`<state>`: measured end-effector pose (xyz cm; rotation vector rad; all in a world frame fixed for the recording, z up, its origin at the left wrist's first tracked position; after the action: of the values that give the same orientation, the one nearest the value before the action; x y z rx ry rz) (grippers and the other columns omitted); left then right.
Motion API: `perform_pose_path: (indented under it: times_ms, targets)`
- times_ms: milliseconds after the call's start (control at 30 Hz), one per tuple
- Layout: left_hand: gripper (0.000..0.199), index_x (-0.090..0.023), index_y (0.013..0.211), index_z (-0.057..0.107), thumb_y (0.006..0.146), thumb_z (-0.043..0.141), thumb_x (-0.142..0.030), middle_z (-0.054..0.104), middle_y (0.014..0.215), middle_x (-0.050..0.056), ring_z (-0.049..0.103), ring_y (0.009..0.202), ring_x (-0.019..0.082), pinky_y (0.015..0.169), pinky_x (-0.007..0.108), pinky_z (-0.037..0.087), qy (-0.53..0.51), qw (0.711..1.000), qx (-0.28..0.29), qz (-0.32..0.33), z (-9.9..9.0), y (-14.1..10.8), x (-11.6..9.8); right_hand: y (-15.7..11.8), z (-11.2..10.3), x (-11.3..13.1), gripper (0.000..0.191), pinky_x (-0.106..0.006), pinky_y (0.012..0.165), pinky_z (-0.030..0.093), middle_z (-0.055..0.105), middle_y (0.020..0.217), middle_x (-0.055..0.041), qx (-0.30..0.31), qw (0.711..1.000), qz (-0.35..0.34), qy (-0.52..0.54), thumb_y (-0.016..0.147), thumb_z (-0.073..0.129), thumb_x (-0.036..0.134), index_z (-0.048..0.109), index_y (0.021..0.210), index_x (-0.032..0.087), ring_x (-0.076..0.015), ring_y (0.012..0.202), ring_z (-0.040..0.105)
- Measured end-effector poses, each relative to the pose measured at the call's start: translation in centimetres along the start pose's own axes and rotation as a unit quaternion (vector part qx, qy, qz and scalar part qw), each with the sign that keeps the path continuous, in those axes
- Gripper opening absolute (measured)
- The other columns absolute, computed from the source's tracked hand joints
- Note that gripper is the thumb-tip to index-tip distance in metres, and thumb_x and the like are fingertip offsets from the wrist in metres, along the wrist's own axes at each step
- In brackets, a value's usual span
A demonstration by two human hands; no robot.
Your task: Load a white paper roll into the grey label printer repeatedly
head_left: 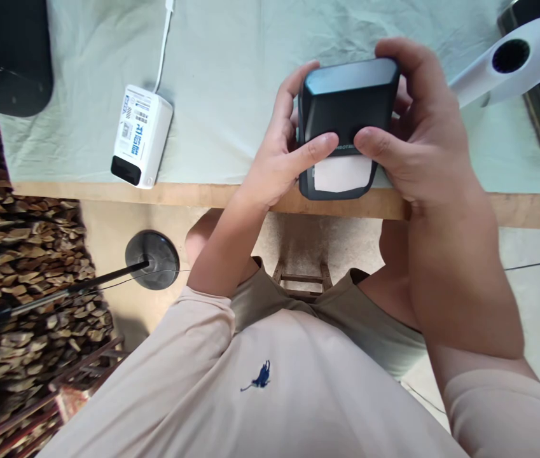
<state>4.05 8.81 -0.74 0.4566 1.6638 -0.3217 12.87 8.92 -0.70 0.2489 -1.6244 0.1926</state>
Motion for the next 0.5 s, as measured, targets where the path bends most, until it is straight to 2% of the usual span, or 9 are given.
perform_pose_path:
  times_ms: [33, 67, 100, 133, 167, 267, 333, 400, 500]
  targets:
    - [0.051, -0.011, 0.125, -0.003, 0.075, 0.002, -0.02, 0.04, 0.107, 0.001, 0.042, 0.106, 0.008, 0.072, 0.023, 0.034, -0.023, 1.0, 0.002, 0.002, 0.0, 0.0, 0.2, 0.0, 0.0, 0.0, 0.064, -0.008, 0.069, 0.041, 0.038, 0.11, -0.0022, -0.001, 1.0, 0.0, -0.002, 0.059, 0.054, 0.043, 0.026, 0.114, 0.026, 0.0, 0.091, 0.04]
    - [0.056, -0.017, 0.126, 0.003, 0.076, 0.027, -0.027, 0.044, 0.107, 0.001, 0.048, 0.1, 0.009, 0.075, 0.02, 0.038, -0.061, 0.998, 0.009, 0.015, 0.1, 0.0, 0.2, -0.1, 0.0, 0.1, 0.065, -0.008, 0.069, 0.041, 0.037, 0.111, -0.0024, -0.003, 1.0, 0.0, -0.004, 0.058, 0.054, 0.043, 0.026, 0.114, 0.026, -0.0006, 0.093, 0.04]
    - [0.064, -0.021, 0.125, 0.007, 0.072, 0.042, -0.029, 0.045, 0.109, 0.003, 0.051, 0.094, 0.01, 0.074, 0.017, 0.04, -0.094, 0.995, 0.004, 0.023, 0.0, 0.1, 0.2, -0.1, 0.0, 0.2, 0.065, -0.008, 0.069, 0.041, 0.036, 0.112, -0.0025, -0.005, 1.0, -0.001, -0.006, 0.058, 0.054, 0.043, 0.026, 0.114, 0.026, -0.0012, 0.095, 0.04]
    - [0.067, -0.023, 0.125, 0.008, 0.07, 0.047, -0.03, 0.045, 0.113, 0.004, 0.051, 0.091, 0.01, 0.073, 0.016, 0.041, -0.119, 0.993, 0.006, 0.024, 0.0, 0.1, 0.3, -0.1, -0.1, 0.1, 0.065, -0.008, 0.068, 0.041, 0.035, 0.113, -0.0027, -0.008, 1.0, -0.001, -0.008, 0.058, 0.054, 0.044, 0.026, 0.114, 0.026, -0.0017, 0.096, 0.039]
    - [0.068, -0.023, 0.126, 0.008, 0.07, 0.046, -0.029, 0.044, 0.113, 0.003, 0.051, 0.092, 0.01, 0.073, 0.017, 0.041, -0.131, 0.991, 0.009, 0.018, 0.1, 0.1, 0.4, -0.1, -0.1, 0.1, 0.065, -0.008, 0.067, 0.041, 0.035, 0.113, -0.0029, -0.01, 1.0, -0.001, -0.011, 0.058, 0.054, 0.044, 0.026, 0.114, 0.026, -0.0019, 0.096, 0.039]
    - [0.059, -0.018, 0.127, 0.0, 0.076, 0.028, -0.027, 0.042, 0.106, -0.002, 0.046, 0.104, 0.012, 0.075, 0.02, 0.038, -0.14, 0.99, 0.017, -0.02, 0.4, 0.1, 0.9, 0.1, -0.3, -0.1, 0.062, -0.008, 0.066, 0.041, 0.036, 0.112, -0.0026, -0.013, 1.0, -0.002, -0.018, 0.059, 0.053, 0.043, 0.028, 0.113, 0.026, -0.0016, 0.094, 0.04]
    - [0.064, -0.023, 0.127, 0.005, 0.072, 0.038, -0.031, 0.047, 0.106, -0.001, 0.046, 0.103, 0.014, 0.072, 0.019, 0.042, -0.194, 0.98, 0.005, -0.041, 0.2, 0.2, 1.5, 0.2, -0.5, -0.3, 0.059, -0.008, 0.066, 0.04, 0.037, 0.11, -0.0015, -0.016, 1.0, -0.003, -0.024, 0.06, 0.053, 0.042, 0.028, 0.112, 0.027, -0.0009, 0.091, 0.041]
    - [0.065, -0.026, 0.126, 0.011, 0.068, 0.04, -0.031, 0.052, 0.102, -0.001, 0.049, 0.092, 0.015, 0.064, 0.021, 0.043, -0.258, 0.965, -0.001, -0.055, 0.1, 0.3, 2.2, 0.3, -0.7, -0.6, 0.057, -0.008, 0.065, 0.04, 0.041, 0.105, -0.0004, -0.02, 0.999, 0.001, -0.031, 0.061, 0.052, 0.04, 0.029, 0.112, 0.028, -0.0006, 0.088, 0.042]
    - [0.062, -0.03, 0.121, 0.02, 0.062, 0.035, -0.017, 0.052, 0.077, -0.003, 0.045, 0.058, 0.008, 0.048, 0.02, 0.034, -0.314, 0.948, 0.003, -0.055, 0.1, 0.6, 2.9, 0.4, -1.1, -0.7, 0.05, -0.012, 0.069, 0.04, 0.043, 0.104, 0.0014, -0.028, 0.998, 0.003, -0.054, 0.065, 0.047, 0.039, 0.03, 0.112, 0.03, -0.002, 0.092, 0.043]
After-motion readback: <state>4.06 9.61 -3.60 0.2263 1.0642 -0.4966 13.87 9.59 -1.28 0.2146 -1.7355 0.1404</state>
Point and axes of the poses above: each hand's wrist, its own y-axis towards the middle knuckle, its own z-axis out of the palm, x = y × z, the point moved 10 cm from there along y, towards the middle knuckle
